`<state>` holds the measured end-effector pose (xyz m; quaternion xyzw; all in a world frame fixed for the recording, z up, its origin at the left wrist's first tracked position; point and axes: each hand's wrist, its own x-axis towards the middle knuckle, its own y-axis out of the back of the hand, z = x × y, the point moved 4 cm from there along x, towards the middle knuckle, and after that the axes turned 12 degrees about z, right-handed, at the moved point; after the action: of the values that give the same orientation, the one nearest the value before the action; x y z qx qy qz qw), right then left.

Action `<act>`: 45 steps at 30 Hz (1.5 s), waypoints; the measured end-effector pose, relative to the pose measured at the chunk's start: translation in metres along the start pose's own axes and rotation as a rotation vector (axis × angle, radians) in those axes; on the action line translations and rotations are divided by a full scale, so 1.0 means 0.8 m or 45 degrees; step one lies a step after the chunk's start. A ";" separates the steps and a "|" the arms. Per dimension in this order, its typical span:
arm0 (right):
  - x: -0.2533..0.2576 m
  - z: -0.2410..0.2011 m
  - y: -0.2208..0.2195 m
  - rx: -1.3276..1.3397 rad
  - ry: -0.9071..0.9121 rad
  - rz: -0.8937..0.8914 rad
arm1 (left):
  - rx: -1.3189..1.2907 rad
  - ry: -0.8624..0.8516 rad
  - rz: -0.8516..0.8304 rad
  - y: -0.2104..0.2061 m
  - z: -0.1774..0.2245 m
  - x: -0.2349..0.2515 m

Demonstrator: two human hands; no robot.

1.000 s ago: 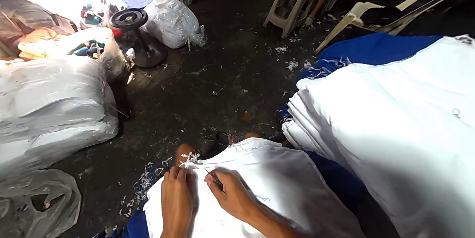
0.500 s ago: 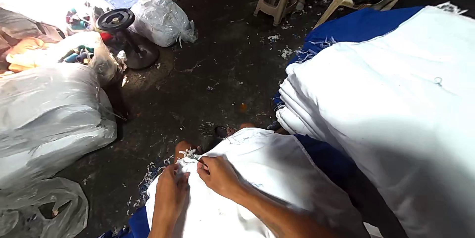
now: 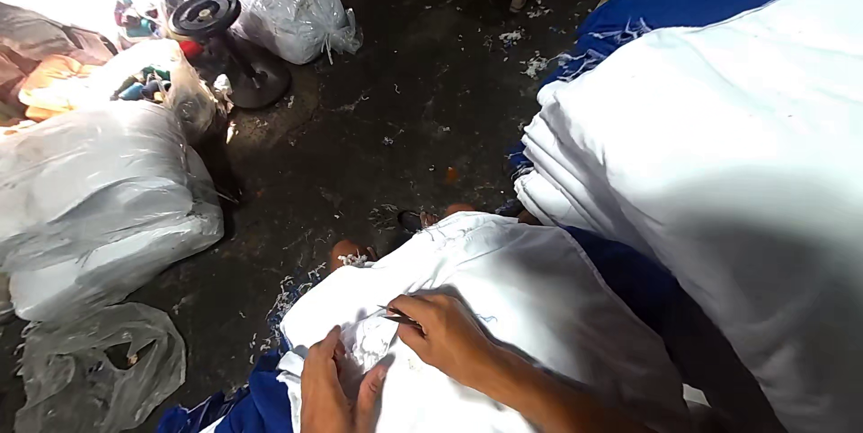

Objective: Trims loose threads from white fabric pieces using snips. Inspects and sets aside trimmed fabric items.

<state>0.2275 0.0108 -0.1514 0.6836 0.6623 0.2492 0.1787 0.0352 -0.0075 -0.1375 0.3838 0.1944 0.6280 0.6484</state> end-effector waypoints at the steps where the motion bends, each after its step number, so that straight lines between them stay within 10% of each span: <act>1: 0.000 0.001 0.000 0.017 0.017 0.010 | -0.029 -0.003 -0.041 -0.001 0.001 0.004; 31: 0.026 0.012 0.000 0.142 -0.393 -0.304 | 0.150 -0.156 0.360 -0.004 0.025 0.022; 45: 0.000 -0.020 0.003 -0.196 0.370 0.163 | -0.266 0.291 0.036 0.009 -0.008 0.020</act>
<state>0.2199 0.0091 -0.1368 0.6655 0.6152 0.4063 0.1167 0.0281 0.0089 -0.1323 0.2430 0.1952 0.6934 0.6496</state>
